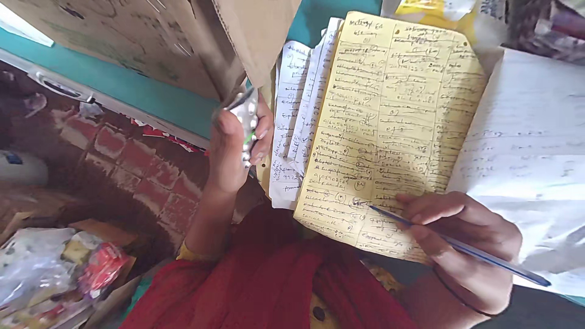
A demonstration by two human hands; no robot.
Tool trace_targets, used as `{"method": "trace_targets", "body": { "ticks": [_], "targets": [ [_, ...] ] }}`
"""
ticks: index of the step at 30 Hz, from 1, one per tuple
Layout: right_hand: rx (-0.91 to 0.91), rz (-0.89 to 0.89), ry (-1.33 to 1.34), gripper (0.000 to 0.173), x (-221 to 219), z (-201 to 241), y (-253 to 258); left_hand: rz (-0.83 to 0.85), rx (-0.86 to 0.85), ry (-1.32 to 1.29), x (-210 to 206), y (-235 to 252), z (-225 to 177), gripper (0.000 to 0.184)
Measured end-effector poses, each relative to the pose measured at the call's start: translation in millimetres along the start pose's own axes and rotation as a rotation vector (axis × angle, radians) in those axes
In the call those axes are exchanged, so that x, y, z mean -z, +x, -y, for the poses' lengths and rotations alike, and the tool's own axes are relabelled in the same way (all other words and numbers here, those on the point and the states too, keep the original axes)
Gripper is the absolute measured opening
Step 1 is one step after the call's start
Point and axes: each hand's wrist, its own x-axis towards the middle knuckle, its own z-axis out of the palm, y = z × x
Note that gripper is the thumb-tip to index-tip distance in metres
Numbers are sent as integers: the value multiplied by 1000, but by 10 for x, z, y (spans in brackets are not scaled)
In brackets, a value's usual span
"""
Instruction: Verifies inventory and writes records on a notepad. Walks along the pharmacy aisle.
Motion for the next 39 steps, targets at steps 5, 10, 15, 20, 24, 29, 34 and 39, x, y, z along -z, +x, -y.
{"method": "trace_targets", "body": {
  "ticks": [5,10,15,20,24,29,34,39],
  "targets": [
    [0,-1,3,10,1,-1,-2,89,-38,32,18,-18,3,57],
    [3,3,8,9,3,-3,3,152,-43,55,42,-13,9,42],
    [18,11,16,11,-4,-7,10,119,-92,155,48,-15,33,34],
    [28,11,17,10,-7,-12,18,49,-165,274,24,-49,63,54],
    [50,6,30,9,-7,-30,28,74,-179,461,-38,-29,68,45],
    [48,-4,38,8,-30,-47,10,221,-265,963,-189,195,-76,56],
    [60,5,46,8,-16,-63,27,359,-153,1306,-480,651,-154,37],
    [69,6,32,9,-11,-76,26,317,50,1593,-665,1056,-28,29]
  ]
}}
